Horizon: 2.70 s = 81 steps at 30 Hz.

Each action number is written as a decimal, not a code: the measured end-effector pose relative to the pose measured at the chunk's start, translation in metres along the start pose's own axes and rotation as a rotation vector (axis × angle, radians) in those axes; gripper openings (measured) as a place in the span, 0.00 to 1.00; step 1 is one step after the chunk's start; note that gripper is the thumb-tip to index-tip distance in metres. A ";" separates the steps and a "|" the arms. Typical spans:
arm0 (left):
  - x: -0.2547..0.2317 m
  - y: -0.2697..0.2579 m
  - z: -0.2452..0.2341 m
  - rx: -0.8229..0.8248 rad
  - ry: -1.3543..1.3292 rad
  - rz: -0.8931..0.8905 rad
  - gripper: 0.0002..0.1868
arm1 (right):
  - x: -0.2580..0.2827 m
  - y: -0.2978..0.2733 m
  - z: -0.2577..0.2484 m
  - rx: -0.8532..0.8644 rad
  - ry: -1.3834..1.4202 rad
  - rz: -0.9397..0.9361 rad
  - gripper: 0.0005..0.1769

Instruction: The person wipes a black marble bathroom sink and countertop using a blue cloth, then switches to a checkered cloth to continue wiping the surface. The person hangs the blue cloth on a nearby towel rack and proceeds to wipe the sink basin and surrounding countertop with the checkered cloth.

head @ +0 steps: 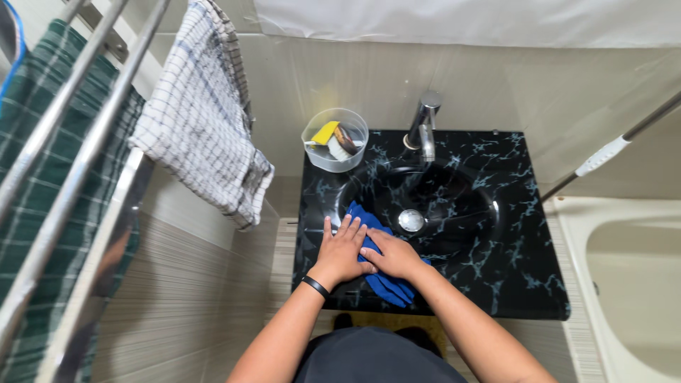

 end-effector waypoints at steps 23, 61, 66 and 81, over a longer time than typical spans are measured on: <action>0.144 0.052 -0.023 -0.252 -0.554 -0.250 0.44 | 0.078 0.091 -0.015 -0.105 -0.314 0.010 0.39; 0.214 0.105 -0.093 -0.635 -1.577 -0.328 0.13 | 0.076 0.160 -0.050 -0.061 -0.262 -0.023 0.34; 0.231 0.098 -0.087 -0.678 -1.583 -0.362 0.16 | 0.064 0.188 -0.057 -0.089 -0.252 0.022 0.35; 0.223 0.093 -0.079 -0.610 -1.624 -0.420 0.20 | 0.025 0.229 -0.084 -0.177 -0.208 0.233 0.34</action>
Point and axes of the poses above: each hand's wrist, its own y-axis towards the middle knuckle, its own z-axis out of the palm, x = y × z, the point moved 3 cm from there along y, towards the middle knuckle, and after that the axes turned 13 degrees about x, right-handed, at the moved point
